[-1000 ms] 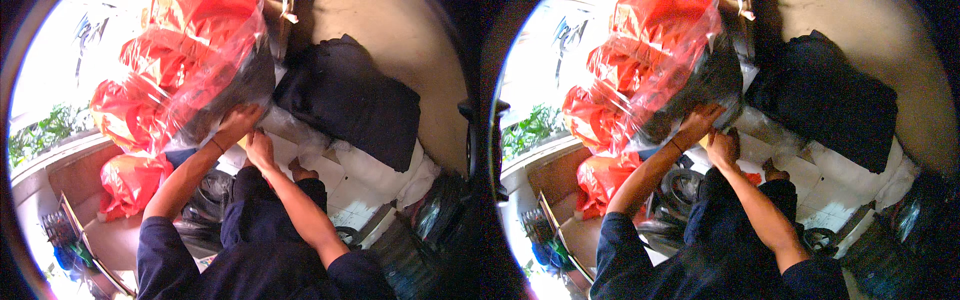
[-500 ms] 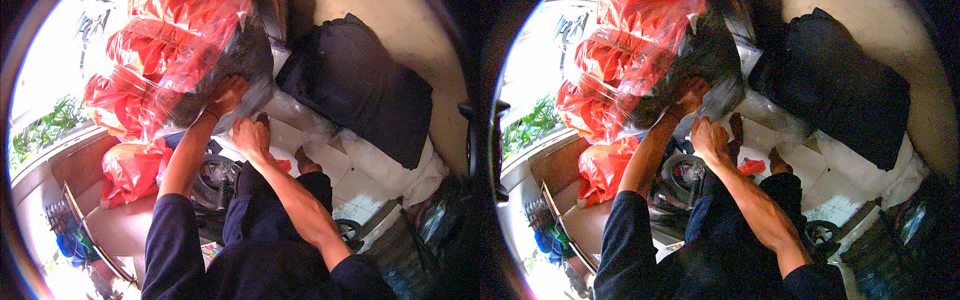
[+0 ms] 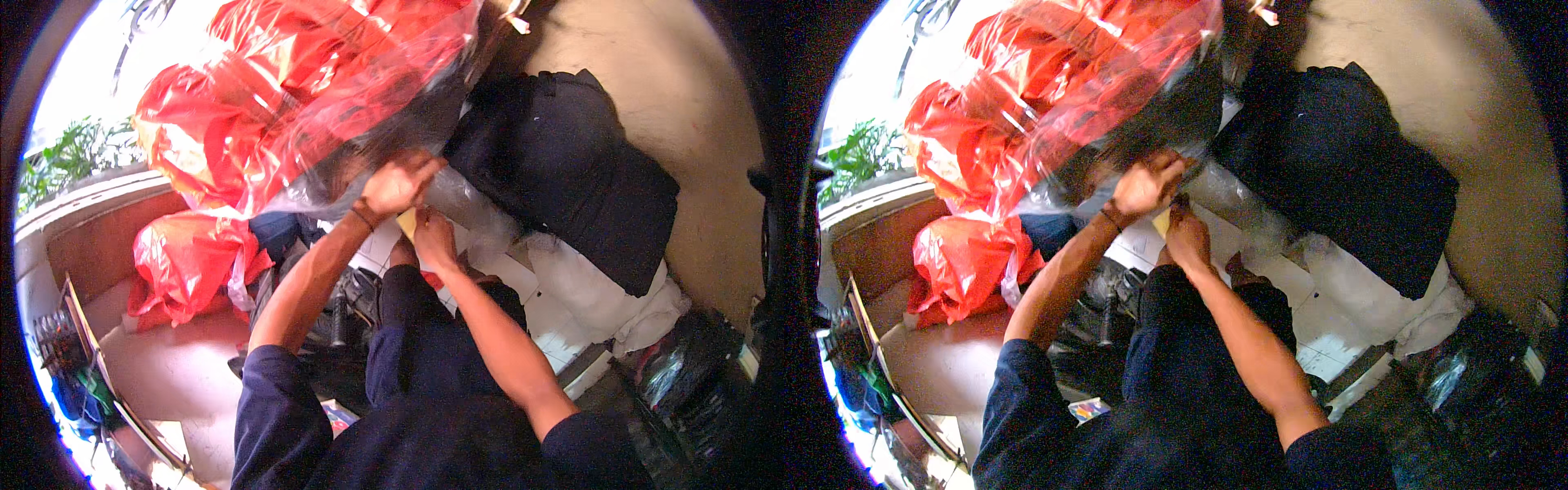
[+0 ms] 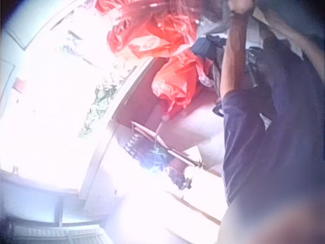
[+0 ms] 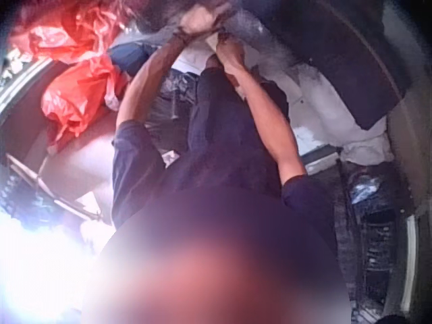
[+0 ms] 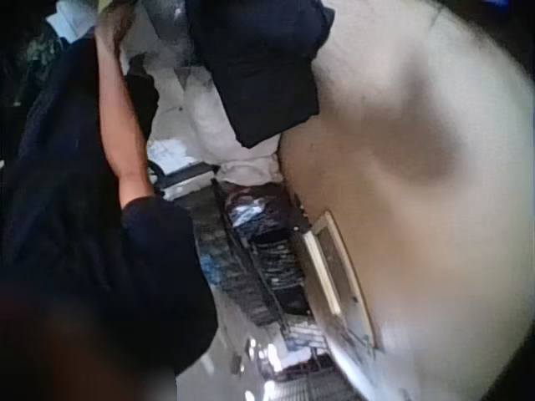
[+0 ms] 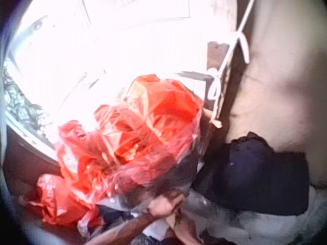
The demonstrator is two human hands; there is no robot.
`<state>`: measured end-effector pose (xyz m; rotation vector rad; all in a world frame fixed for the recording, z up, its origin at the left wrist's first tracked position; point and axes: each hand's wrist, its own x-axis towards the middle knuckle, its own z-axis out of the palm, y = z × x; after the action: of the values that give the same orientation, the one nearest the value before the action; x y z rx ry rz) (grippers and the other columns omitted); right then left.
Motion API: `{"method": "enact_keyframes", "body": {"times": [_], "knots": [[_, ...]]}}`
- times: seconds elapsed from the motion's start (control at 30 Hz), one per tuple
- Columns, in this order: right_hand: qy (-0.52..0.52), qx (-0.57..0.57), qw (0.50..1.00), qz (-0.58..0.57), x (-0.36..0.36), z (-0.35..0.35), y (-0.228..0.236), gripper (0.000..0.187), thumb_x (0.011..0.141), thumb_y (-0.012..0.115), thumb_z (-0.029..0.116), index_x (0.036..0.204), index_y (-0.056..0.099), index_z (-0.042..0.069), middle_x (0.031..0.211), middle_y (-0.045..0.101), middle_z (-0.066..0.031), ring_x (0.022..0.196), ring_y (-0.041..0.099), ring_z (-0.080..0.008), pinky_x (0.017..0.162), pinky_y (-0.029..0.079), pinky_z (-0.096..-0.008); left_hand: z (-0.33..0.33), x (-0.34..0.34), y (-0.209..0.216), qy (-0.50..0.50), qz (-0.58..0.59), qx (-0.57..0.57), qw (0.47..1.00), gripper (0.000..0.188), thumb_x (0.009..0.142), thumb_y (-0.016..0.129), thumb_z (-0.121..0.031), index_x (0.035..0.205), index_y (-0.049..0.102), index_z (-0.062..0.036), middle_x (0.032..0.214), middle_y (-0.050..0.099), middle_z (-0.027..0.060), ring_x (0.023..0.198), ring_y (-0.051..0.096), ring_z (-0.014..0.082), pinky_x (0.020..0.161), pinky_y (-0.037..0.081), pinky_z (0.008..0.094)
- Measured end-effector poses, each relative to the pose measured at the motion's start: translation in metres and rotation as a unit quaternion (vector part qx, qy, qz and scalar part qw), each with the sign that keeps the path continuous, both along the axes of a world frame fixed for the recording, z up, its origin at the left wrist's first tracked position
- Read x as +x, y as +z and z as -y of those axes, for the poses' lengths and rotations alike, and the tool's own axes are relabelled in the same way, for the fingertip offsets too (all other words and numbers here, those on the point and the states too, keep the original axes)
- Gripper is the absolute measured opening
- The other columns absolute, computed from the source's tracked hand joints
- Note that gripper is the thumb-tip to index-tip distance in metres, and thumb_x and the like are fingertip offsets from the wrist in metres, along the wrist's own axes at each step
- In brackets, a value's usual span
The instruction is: The person places folded dark garments into a clear plastic bag, then covers the bag with a red plastic bag. They secure the red bag by wrapping and pressing clear packing tape around it multiple times. The sealed bundle is then moved and set down among other similar packages.
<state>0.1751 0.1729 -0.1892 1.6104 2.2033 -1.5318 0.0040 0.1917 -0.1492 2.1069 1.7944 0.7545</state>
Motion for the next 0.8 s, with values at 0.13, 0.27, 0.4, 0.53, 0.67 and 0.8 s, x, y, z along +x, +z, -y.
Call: {"method": "enact_keyframes", "body": {"times": [0.13,0.27,0.4,0.53,0.67,0.8], "knots": [[0.083,0.040,0.996,0.019,0.015,0.005,-0.014,0.044,0.111,0.050,0.037,0.123,0.068,-0.002,0.112,0.075,-0.0337,0.103,0.071,-0.0547,0.089,0.056,-0.0611,-0.001,0.033,0.015,-0.048,-0.039,0.009,0.998,0.047,0.086,0.073,-0.021,0.133,0.069,-0.0143,0.112,0.072,0.0092,0.107,0.072,0.0324,0.093,0.061,0.0439],[-0.036,-0.005,0.999,-0.026,0.002,-0.007,0.003,0.057,0.112,0.049,0.050,0.115,0.071,-0.002,0.103,0.075,-0.0339,0.098,0.073,-0.0540,0.087,0.056,-0.0621,-0.031,0.001,-0.026,-0.164,-0.208,-0.088,0.960,0.045,0.096,0.066,-0.023,0.139,0.065,-0.0109,0.119,0.073,0.0129,0.113,0.071,0.0349,0.101,0.059,0.0492],[-0.064,-0.019,0.994,-0.091,-0.024,-0.016,0.030,0.063,0.111,0.051,0.055,0.107,0.073,-0.003,0.101,0.075,-0.0343,0.099,0.072,-0.0559,0.088,0.056,-0.0618,-0.043,-0.041,-0.075,-0.223,-0.334,-0.056,0.914,0.045,0.086,0.071,-0.024,0.129,0.069,-0.0103,0.115,0.073,0.0104,0.112,0.070,0.0325,0.104,0.052,0.0514],[-0.099,-0.052,0.993,-0.026,-0.027,-0.022,0.049,0.056,0.108,0.058,0.048,0.101,0.076,-0.005,0.100,0.075,-0.0359,0.098,0.073,-0.0556,0.090,0.057,-0.0628,-0.036,-0.050,-0.107,-0.170,-0.307,-0.147,0.925,0.045,0.089,0.066,-0.017,0.133,0.069,-0.0112,0.123,0.074,0.0118,0.117,0.069,0.0311,0.105,0.051,0.0502],[-0.074,-0.074,0.994,-0.011,-0.012,-0.040,0.072,0.052,0.106,0.061,0.042,0.095,0.077,-0.007,0.092,0.073,-0.0393,0.090,0.074,-0.0569,0.085,0.059,-0.0637,-0.044,-0.048,-0.117,-0.127,-0.236,-0.121,0.956,0.044,0.091,0.064,-0.015,0.135,0.069,-0.0119,0.128,0.074,0.0130,0.121,0.068,0.0312,0.106,0.050,0.0513],[-0.095,-0.060,0.992,-0.053,-0.005,-0.050,0.123,0.051,0.105,0.063,0.042,0.092,0.076,-0.005,0.089,0.073,-0.0374,0.085,0.074,-0.0558,0.079,0.059,-0.0634,-0.064,-0.043,-0.116,-0.079,-0.255,-0.210,0.941,0.044,0.095,0.061,-0.014,0.138,0.068,-0.0137,0.126,0.074,0.0130,0.120,0.069,0.0322,0.106,0.051,0.0534]]}}
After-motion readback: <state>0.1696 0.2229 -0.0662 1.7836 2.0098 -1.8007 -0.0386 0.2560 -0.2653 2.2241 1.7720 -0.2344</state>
